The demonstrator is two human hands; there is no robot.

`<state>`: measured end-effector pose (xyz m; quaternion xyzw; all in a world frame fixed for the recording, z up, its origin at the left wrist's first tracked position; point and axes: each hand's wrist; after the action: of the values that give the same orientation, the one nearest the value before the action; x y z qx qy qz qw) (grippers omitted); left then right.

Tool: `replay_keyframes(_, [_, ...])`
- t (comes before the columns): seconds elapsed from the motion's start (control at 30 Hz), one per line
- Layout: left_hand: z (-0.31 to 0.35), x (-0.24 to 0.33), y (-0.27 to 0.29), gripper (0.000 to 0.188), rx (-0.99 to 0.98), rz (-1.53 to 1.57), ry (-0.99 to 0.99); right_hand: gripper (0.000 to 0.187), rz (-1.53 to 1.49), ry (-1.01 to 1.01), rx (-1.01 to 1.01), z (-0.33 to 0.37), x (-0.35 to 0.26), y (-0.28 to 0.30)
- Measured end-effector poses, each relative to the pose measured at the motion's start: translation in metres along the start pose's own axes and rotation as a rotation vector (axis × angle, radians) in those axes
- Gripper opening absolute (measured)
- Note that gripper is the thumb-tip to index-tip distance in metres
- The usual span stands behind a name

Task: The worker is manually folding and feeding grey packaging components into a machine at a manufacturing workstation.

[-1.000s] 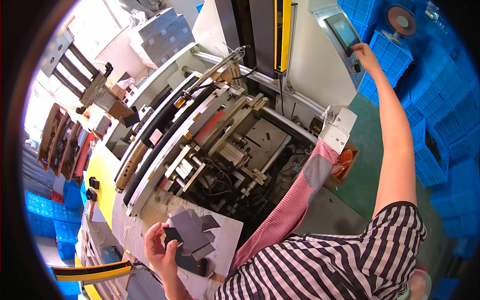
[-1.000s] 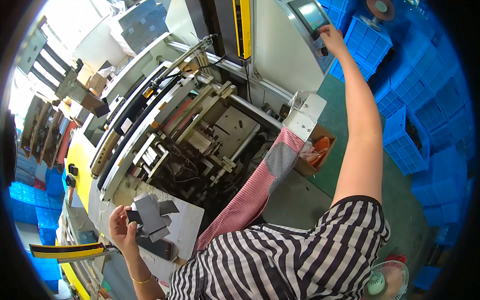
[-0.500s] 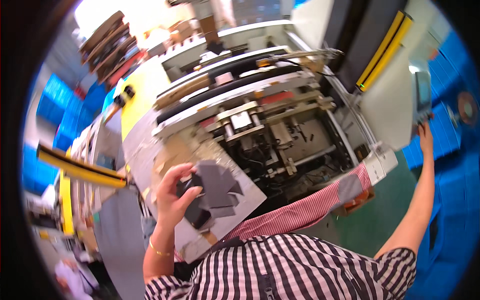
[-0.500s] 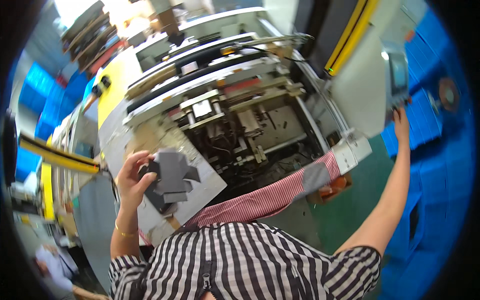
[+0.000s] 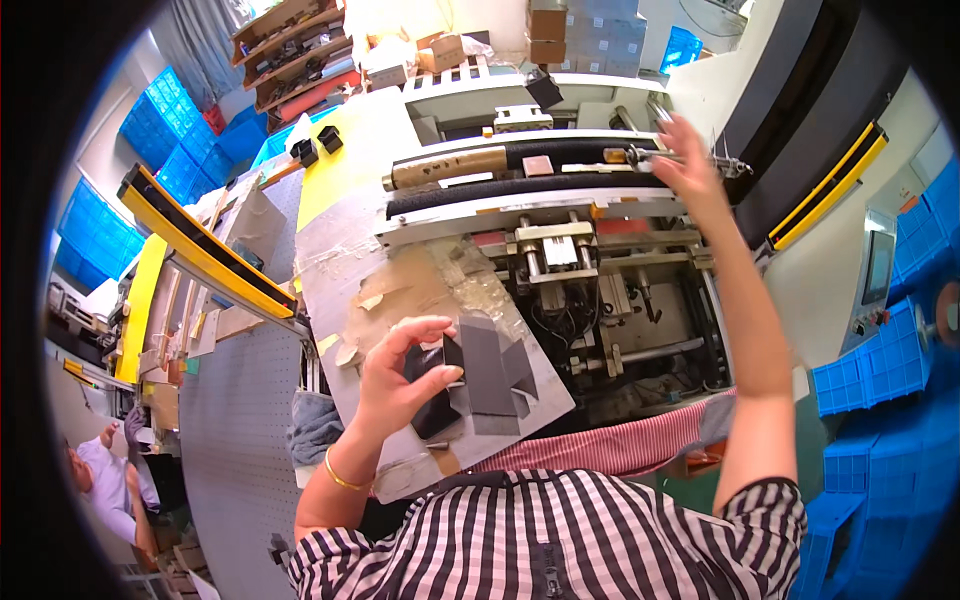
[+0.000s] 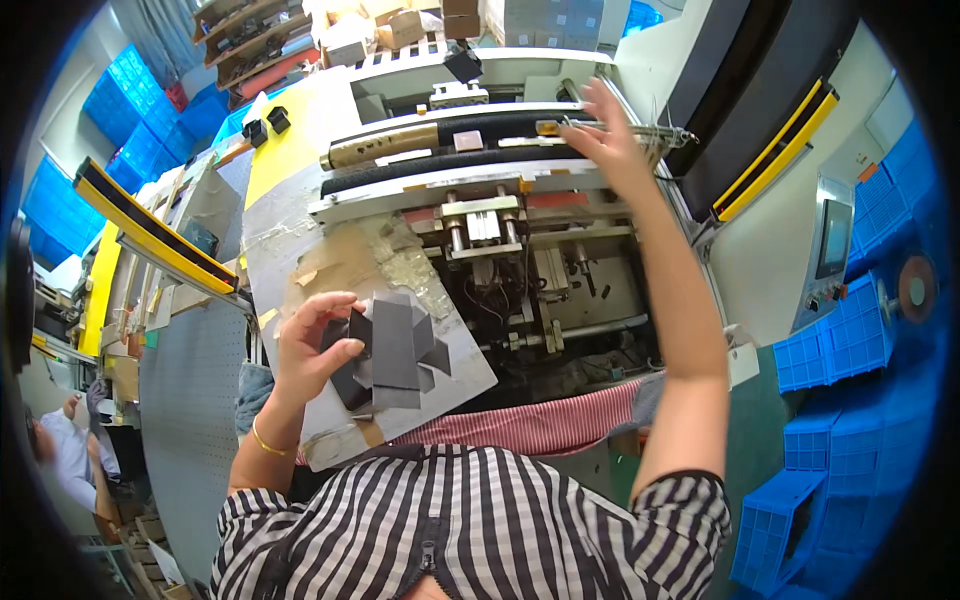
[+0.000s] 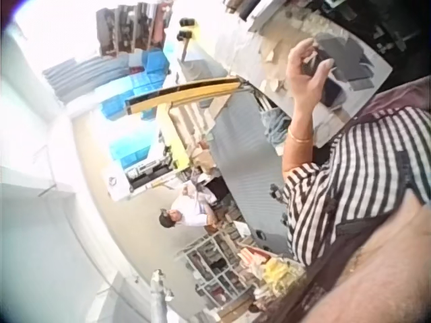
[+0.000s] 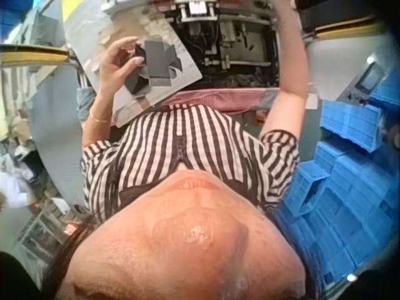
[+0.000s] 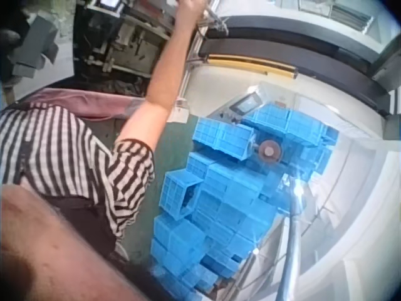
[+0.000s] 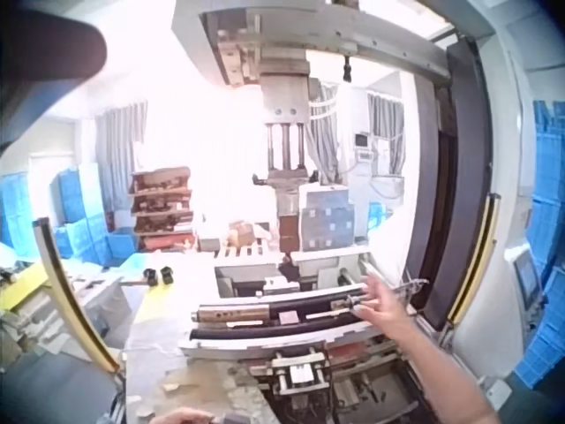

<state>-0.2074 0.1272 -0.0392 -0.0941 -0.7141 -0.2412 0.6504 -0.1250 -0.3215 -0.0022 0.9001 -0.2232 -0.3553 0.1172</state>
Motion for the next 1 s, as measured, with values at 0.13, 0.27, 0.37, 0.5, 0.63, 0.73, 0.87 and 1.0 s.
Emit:
replay_keyframes(0.13, [0.021, -0.009, 0.022, 0.052, 0.128, 0.024, 0.035, 0.123, -0.313, -0.114, 0.173, -0.077, 0.073, -0.092])
replay_keyframes(0.27, [0.051, -0.022, 0.045, 0.051, 0.303, 0.098, 0.093, 0.089, -0.726, -0.13, 0.199, -0.109, 0.067, -0.142])
replay_keyframes(0.37, [0.06, -0.034, 0.049, 0.049, 0.341, 0.175, 0.108, 0.044, -0.879, -0.335, 0.127, -0.114, 0.089, -0.137])
replay_keyframes(0.5, [0.078, -0.037, 0.051, 0.051, 0.354, 0.171, 0.093, 0.042, -0.678, -0.086, -0.827, -0.044, -0.092, -0.223])
replay_keyframes(0.63, [0.076, -0.022, 0.049, 0.052, 0.276, 0.084, 0.01, 0.057, -0.65, 0.264, -0.765, 0.012, -0.164, -0.15])
replay_keyframes(0.73, [0.074, -0.015, 0.045, 0.052, 0.225, 0.067, -0.022, 0.06, -0.104, 0.126, -0.503, 0.077, -0.142, -0.078])
replay_keyframes(0.87, [0.071, -0.025, 0.038, 0.055, 0.196, 0.085, -0.006, 0.057, 0.32, -0.254, 0.007, 0.188, -0.124, 0.031])
replay_keyframes(1.0, [0.067, -0.029, 0.02, 0.054, 0.118, 0.089, -0.045, 0.054, 0.713, -0.349, 0.293, 0.292, -0.114, 0.126])
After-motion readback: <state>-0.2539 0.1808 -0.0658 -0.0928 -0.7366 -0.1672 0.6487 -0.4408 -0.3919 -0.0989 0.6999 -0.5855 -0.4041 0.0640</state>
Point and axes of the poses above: each hand's wrist, its own z-axis away from the middle knuckle, its own y-axis out of the back of the hand, x = y × z, and after that the axes turned 15 degrees about y, right-handed
